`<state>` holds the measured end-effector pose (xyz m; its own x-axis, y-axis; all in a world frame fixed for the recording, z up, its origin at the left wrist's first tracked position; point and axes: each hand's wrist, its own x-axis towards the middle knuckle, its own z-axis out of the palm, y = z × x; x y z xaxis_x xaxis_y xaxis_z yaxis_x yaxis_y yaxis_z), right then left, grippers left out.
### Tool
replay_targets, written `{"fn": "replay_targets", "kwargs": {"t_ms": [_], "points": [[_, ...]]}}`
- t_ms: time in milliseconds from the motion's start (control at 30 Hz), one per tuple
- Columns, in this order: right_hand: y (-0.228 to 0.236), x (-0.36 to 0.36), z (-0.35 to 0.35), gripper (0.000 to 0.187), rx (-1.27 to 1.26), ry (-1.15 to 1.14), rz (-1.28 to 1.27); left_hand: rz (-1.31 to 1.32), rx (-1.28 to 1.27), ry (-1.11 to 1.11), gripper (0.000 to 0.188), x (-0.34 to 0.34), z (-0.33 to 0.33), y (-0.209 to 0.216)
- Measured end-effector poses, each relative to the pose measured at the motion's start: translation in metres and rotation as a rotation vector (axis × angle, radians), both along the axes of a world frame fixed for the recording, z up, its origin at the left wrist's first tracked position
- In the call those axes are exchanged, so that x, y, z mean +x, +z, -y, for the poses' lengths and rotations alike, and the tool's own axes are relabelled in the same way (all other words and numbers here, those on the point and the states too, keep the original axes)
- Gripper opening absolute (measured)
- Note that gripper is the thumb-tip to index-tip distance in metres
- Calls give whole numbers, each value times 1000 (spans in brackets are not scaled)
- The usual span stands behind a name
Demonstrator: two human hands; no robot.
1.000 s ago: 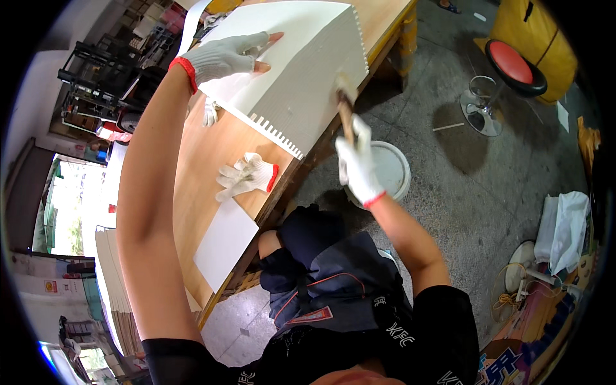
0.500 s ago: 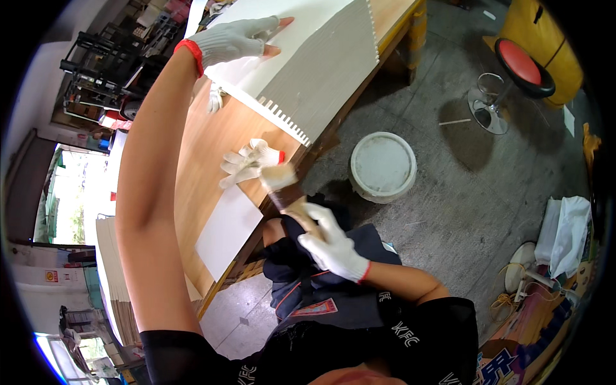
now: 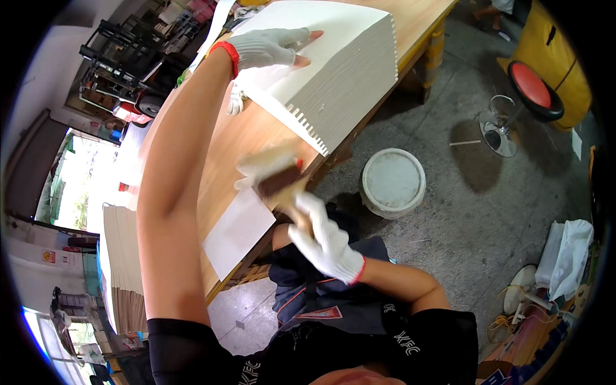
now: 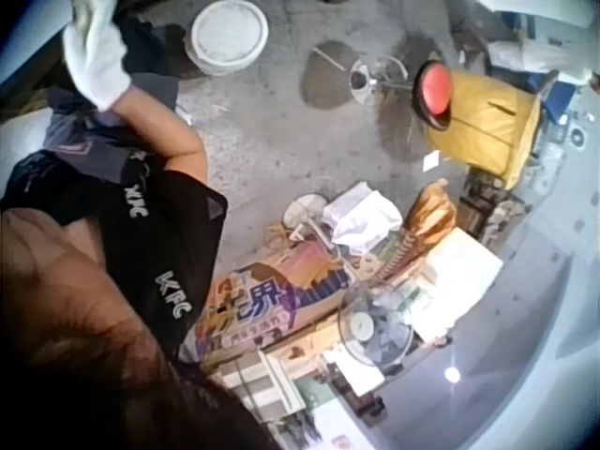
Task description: The person assembles notebooks by placing a cover sheet over a stack of paper, aligning it, and folding the cover over the edge. They then apply glue to the spine of the stack using a brush and place the finished unit onto a growing pile of completed notebooks.
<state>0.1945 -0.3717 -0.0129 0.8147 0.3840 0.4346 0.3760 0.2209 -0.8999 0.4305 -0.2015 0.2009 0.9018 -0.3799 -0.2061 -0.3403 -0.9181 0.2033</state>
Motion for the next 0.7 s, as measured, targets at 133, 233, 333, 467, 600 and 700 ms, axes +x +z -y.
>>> {"fn": "replay_targets", "kwargs": {"t_ms": [133,233,333,467,600,700], "points": [[-3,34,32,54,-39,-245,375,9,-117,-37,29,2,-8,-7],[48,134,75,52,393,-87,-469,-56,62,40,43,4,-4,0],[56,204,80,53,290,-206,-494,-39,10,47,59,6,-7,-6],[3,166,37,63,64,-310,-302,-105,15,55,69,12,-2,-1],[-56,92,39,61,6,-167,-70,-115,50,71,72,13,-3,-1],[-18,124,71,56,226,-173,-266,-98,26,93,72,2,-8,0]]}}
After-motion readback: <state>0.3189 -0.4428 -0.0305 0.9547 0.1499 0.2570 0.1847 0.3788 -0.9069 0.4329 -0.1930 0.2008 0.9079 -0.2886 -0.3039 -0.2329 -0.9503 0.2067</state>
